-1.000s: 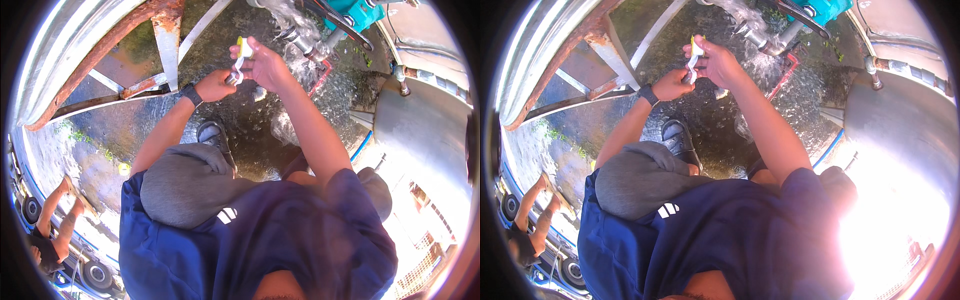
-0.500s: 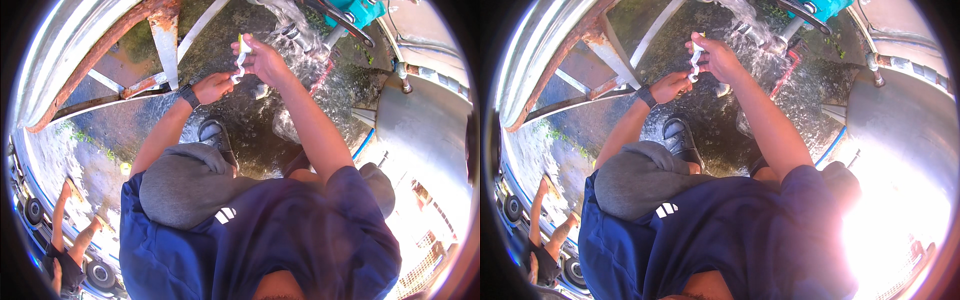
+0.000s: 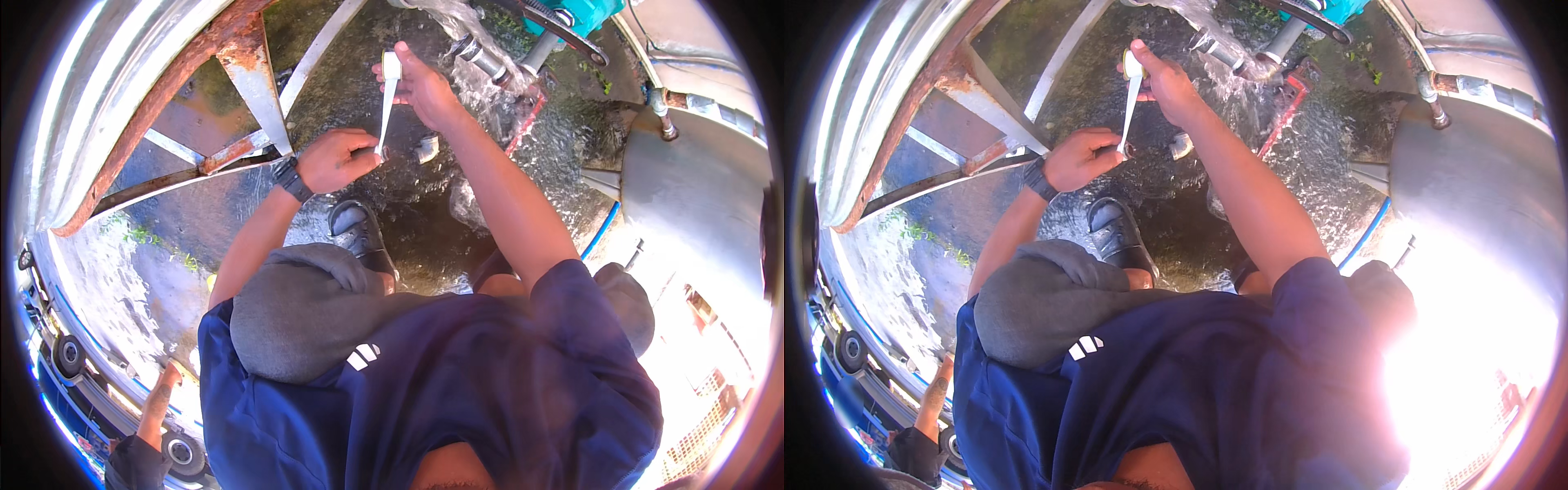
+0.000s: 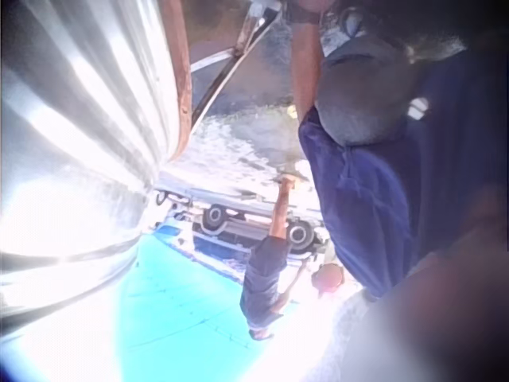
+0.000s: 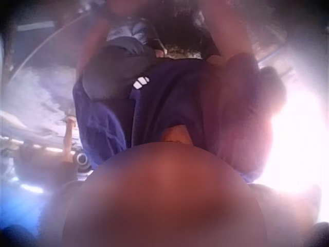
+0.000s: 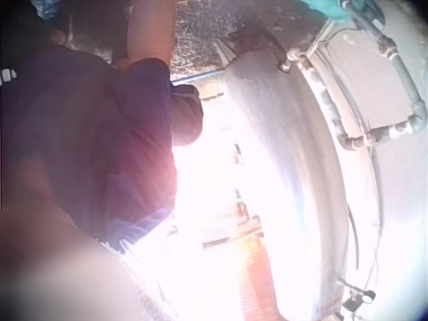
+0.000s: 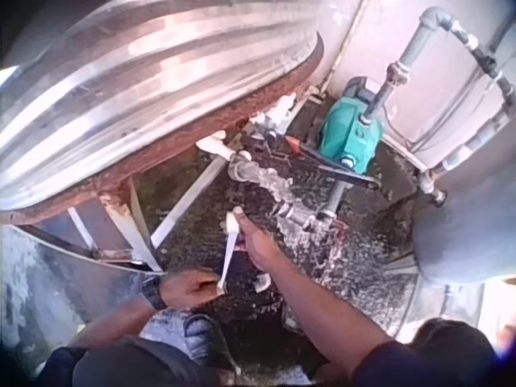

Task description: The person wraps a pipe fitting with white tape, then screws it onto a leaking pipe under a water tank. They use a pipe wrench to tighten the fitting and stop the leak.

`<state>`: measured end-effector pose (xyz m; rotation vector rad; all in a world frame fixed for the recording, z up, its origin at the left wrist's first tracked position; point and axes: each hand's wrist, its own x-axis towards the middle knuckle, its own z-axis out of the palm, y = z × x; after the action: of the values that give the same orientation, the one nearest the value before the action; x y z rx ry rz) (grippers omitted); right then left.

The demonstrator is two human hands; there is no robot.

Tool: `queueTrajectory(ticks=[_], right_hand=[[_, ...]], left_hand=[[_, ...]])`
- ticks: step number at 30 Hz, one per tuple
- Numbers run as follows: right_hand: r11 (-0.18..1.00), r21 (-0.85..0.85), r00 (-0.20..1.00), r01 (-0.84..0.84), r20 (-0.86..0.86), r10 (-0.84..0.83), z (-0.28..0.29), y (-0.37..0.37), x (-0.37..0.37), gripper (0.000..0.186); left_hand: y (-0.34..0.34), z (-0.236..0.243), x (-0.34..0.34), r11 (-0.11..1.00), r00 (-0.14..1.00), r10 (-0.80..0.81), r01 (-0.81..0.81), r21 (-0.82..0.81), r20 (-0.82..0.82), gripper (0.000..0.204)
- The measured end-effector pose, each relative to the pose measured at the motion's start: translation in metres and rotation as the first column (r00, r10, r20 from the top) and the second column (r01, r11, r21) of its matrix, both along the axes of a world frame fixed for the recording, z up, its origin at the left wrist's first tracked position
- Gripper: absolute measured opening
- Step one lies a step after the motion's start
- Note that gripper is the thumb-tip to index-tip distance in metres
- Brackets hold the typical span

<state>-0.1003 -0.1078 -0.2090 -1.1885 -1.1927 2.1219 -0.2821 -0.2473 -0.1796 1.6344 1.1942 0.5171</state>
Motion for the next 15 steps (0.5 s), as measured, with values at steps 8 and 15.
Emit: queueTrajectory(ticks=[8, 15], right_hand=[[0.985, -0.135, 0.992, -0.106, 0.058, 0.115, -0.054, -0.028, 0.001, 0.076], [0.874, 0.11, 0.845, -0.474, 0.337, 0.415, -0.05, -0.086, 0.059, 0.051]], left_hand=[[-0.006, 0.032, 0.001, 0.985, 0.99, 0.139, -0.142, 0.094, 0.034, 0.024], [0.005, 0.012, -0.006, 0.893, 0.906, 0.422, -0.412, 0.182, -0.015, 0.027]])
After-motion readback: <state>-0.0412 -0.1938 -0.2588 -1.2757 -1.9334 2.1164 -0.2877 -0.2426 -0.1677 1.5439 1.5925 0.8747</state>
